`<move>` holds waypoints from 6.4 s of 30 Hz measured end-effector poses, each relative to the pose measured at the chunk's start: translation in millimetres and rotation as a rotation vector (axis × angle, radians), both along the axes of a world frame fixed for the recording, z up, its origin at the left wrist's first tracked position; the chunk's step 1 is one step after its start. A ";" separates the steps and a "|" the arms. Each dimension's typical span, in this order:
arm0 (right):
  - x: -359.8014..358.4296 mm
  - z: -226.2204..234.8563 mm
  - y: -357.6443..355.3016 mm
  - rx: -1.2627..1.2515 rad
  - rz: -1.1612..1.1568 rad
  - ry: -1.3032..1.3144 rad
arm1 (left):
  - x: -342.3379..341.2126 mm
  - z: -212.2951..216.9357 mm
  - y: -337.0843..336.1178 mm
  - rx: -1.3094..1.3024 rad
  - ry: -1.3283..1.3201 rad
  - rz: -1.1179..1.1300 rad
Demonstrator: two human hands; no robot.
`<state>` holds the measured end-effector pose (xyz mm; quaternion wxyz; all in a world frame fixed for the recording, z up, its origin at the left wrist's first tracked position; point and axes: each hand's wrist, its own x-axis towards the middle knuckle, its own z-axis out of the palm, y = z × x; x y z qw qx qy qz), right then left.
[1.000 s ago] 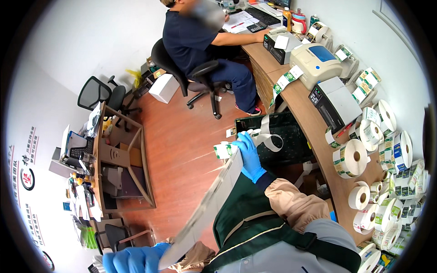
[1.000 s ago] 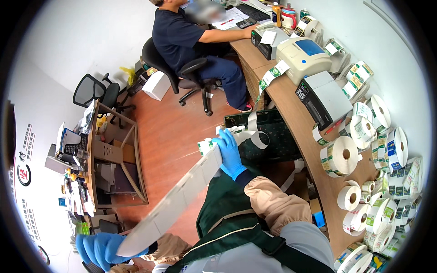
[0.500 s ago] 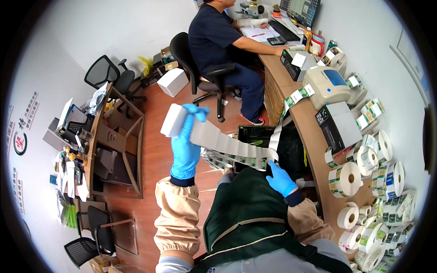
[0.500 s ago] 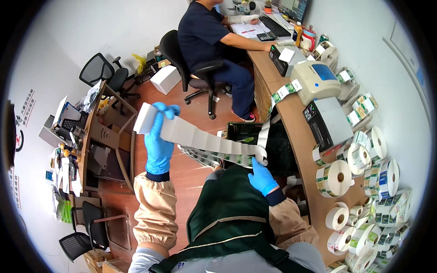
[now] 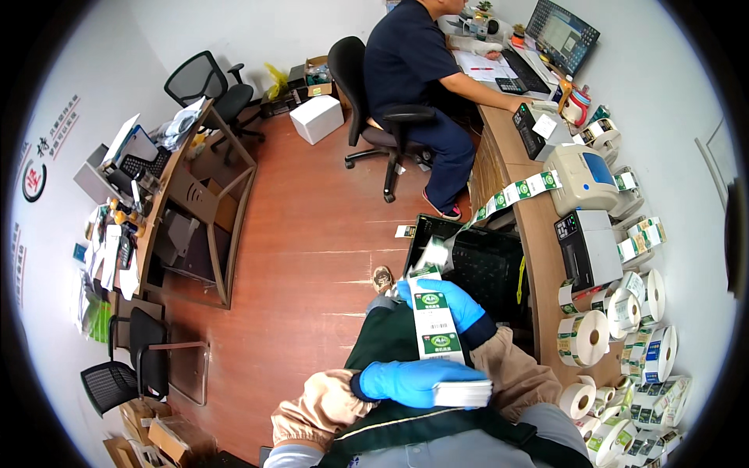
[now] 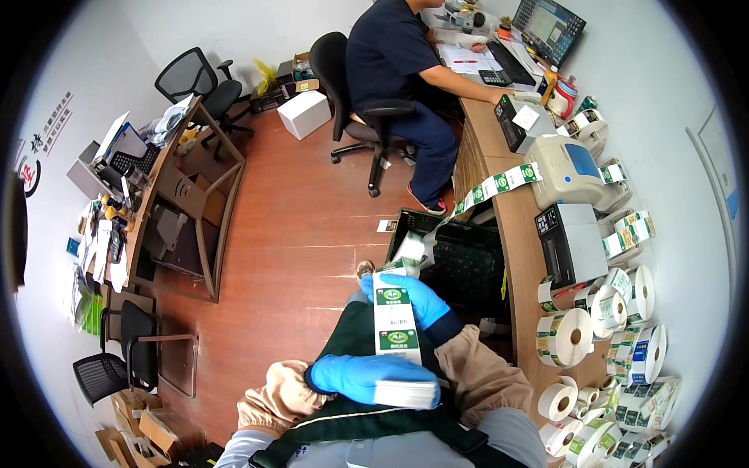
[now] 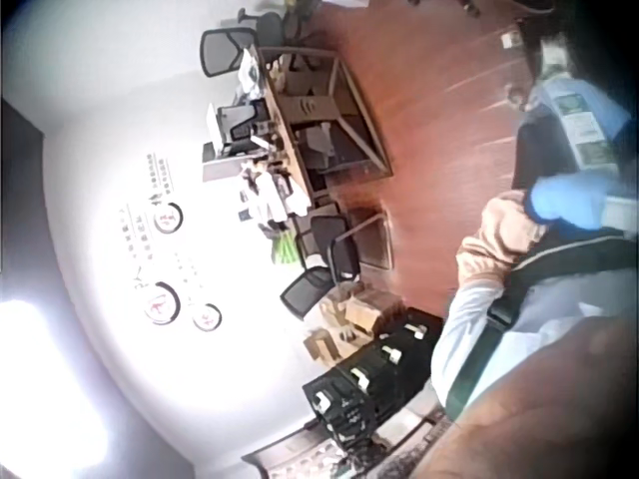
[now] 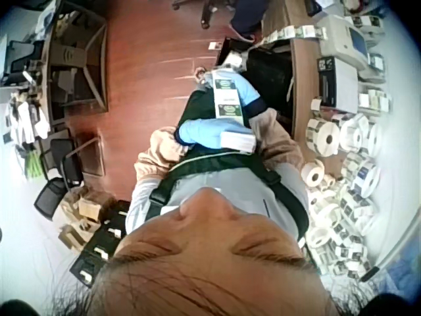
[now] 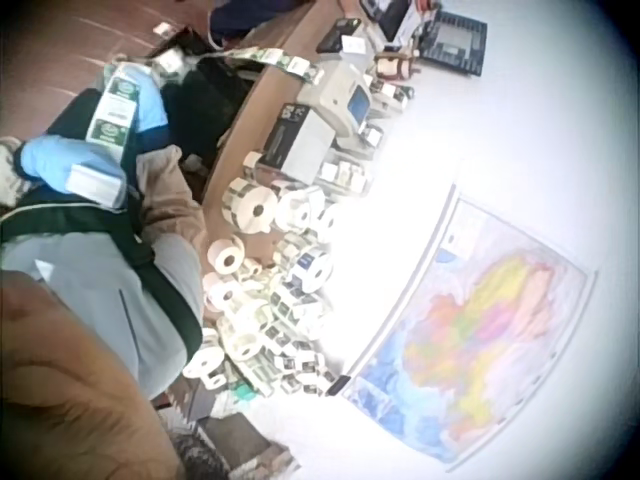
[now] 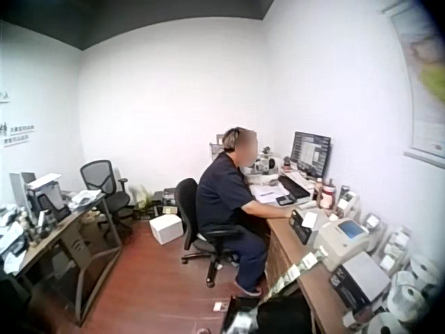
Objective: The person processes strips of labels by hand and uses a desktop machine, organizing and folding strips before placing a large label roll onto a processing device.
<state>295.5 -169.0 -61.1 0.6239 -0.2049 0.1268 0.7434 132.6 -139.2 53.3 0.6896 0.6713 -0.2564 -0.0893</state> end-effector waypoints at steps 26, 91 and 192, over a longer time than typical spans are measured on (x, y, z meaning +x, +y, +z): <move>201.4 29.6 14.6 0.345 -0.660 -0.718 | -109.1 -152.5 82.1 -0.745 0.569 1.189; -45.0 153.7 -51.3 0.744 -0.450 -1.882 | -56.3 -27.7 49.4 -0.769 -0.282 1.077; 189.1 150.4 -238.6 -0.356 -1.387 -1.736 | -12.9 -57.9 102.3 -0.162 0.874 -0.267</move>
